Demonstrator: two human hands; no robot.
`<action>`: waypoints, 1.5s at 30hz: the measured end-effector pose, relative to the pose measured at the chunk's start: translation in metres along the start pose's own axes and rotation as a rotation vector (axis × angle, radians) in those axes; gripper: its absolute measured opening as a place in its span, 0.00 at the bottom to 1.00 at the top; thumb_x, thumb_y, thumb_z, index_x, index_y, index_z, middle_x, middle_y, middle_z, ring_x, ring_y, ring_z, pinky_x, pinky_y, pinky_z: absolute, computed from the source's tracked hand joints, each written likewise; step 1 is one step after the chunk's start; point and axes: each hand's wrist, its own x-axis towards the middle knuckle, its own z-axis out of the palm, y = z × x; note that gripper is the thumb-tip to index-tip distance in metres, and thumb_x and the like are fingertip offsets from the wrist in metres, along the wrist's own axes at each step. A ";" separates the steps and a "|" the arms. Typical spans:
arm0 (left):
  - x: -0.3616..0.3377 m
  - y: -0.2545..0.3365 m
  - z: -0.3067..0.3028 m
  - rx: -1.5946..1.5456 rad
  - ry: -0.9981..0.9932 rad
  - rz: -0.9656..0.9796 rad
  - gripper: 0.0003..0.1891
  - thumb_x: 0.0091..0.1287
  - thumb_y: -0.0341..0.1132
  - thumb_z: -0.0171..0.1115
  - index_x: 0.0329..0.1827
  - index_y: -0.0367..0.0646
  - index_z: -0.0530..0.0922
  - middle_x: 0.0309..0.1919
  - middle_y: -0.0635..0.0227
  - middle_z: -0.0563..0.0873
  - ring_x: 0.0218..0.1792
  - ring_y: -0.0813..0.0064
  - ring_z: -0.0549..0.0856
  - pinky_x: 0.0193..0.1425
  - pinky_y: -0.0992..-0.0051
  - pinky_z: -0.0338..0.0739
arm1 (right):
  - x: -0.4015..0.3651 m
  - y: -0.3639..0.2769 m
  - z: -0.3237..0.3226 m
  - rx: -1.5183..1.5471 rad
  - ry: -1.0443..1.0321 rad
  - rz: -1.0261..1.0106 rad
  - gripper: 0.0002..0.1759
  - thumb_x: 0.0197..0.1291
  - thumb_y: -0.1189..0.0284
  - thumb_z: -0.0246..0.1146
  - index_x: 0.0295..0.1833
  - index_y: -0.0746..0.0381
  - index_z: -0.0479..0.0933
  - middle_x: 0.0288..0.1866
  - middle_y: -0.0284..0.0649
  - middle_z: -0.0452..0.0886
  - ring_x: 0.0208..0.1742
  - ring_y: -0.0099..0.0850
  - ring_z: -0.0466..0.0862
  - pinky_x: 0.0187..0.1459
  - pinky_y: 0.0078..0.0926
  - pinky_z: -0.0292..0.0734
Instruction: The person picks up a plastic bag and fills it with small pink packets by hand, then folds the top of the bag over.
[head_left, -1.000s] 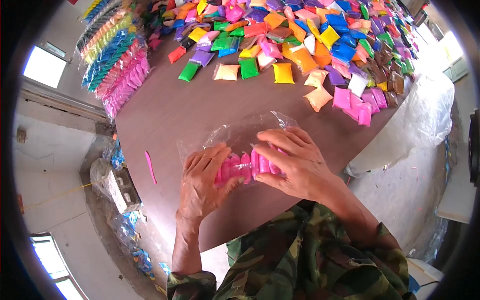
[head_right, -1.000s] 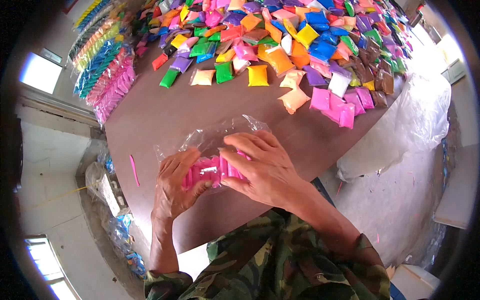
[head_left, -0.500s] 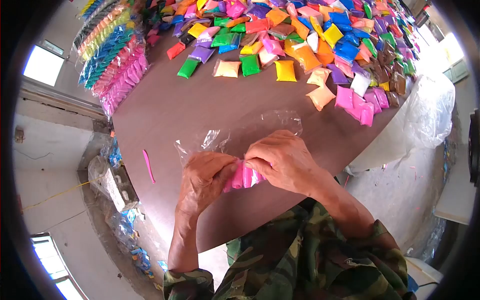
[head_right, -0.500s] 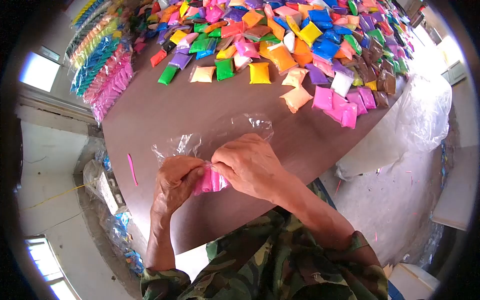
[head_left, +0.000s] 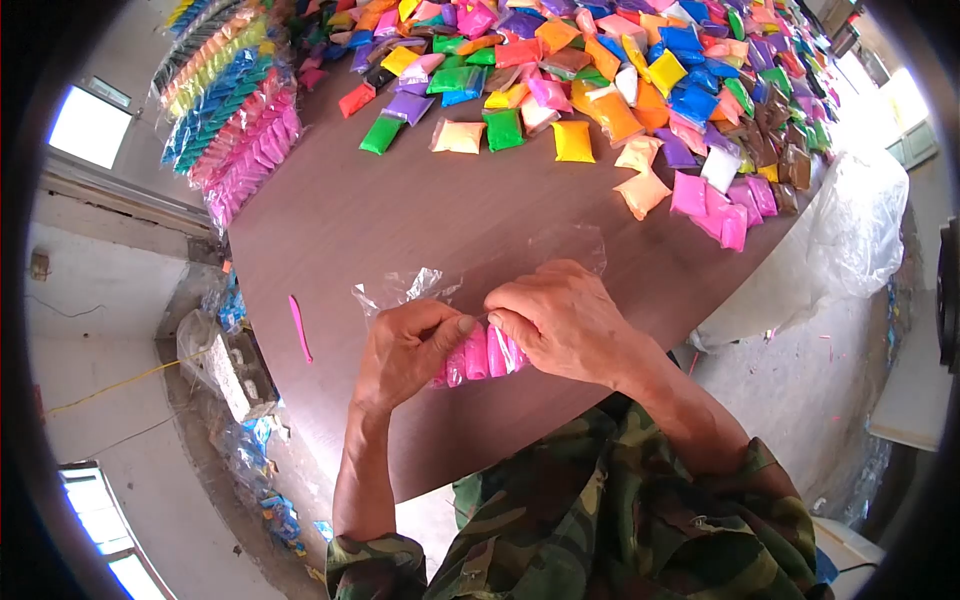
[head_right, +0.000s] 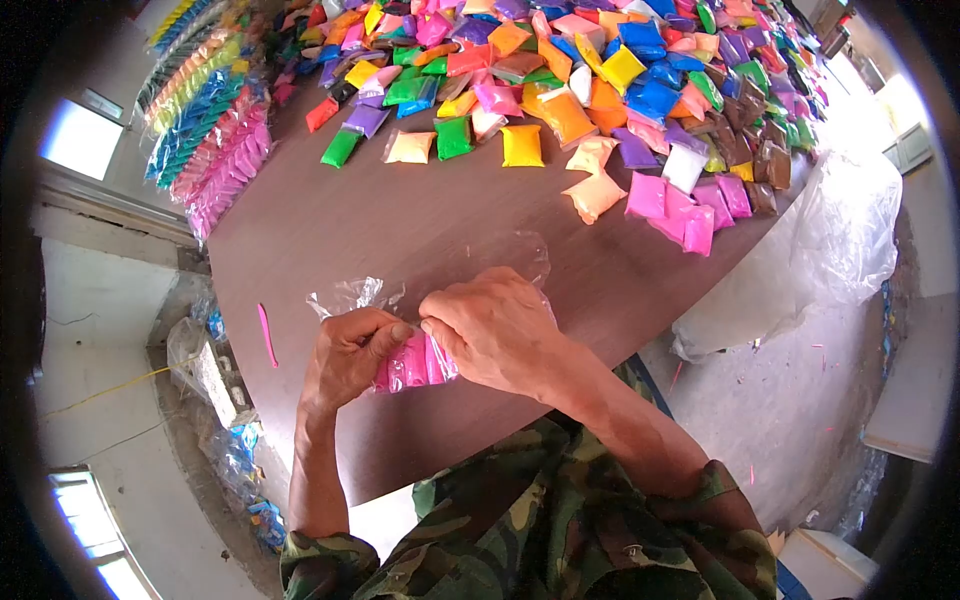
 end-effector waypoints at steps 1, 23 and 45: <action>0.001 0.001 -0.001 0.023 -0.016 -0.039 0.14 0.76 0.40 0.77 0.40 0.36 0.92 0.25 0.68 0.86 0.27 0.81 0.79 0.31 0.71 0.73 | 0.000 0.001 0.000 0.002 -0.003 0.003 0.05 0.74 0.69 0.67 0.44 0.57 0.85 0.33 0.44 0.90 0.38 0.49 0.89 0.50 0.50 0.80; -0.001 0.003 0.002 -0.043 -0.041 -0.124 0.12 0.80 0.36 0.71 0.42 0.37 0.93 0.21 0.75 0.84 0.16 0.86 0.76 0.15 0.75 0.66 | -0.011 0.014 -0.056 0.139 0.278 0.158 0.07 0.73 0.73 0.69 0.52 0.61 0.86 0.48 0.46 0.92 0.48 0.51 0.90 0.47 0.46 0.85; -0.001 0.017 -0.001 -0.037 -0.051 -0.271 0.12 0.76 0.37 0.76 0.39 0.35 0.92 0.23 0.73 0.85 0.24 0.86 0.76 0.27 0.73 0.69 | -0.036 0.028 -0.019 0.107 0.135 0.083 0.04 0.74 0.72 0.67 0.46 0.60 0.83 0.41 0.44 0.89 0.44 0.49 0.88 0.47 0.47 0.84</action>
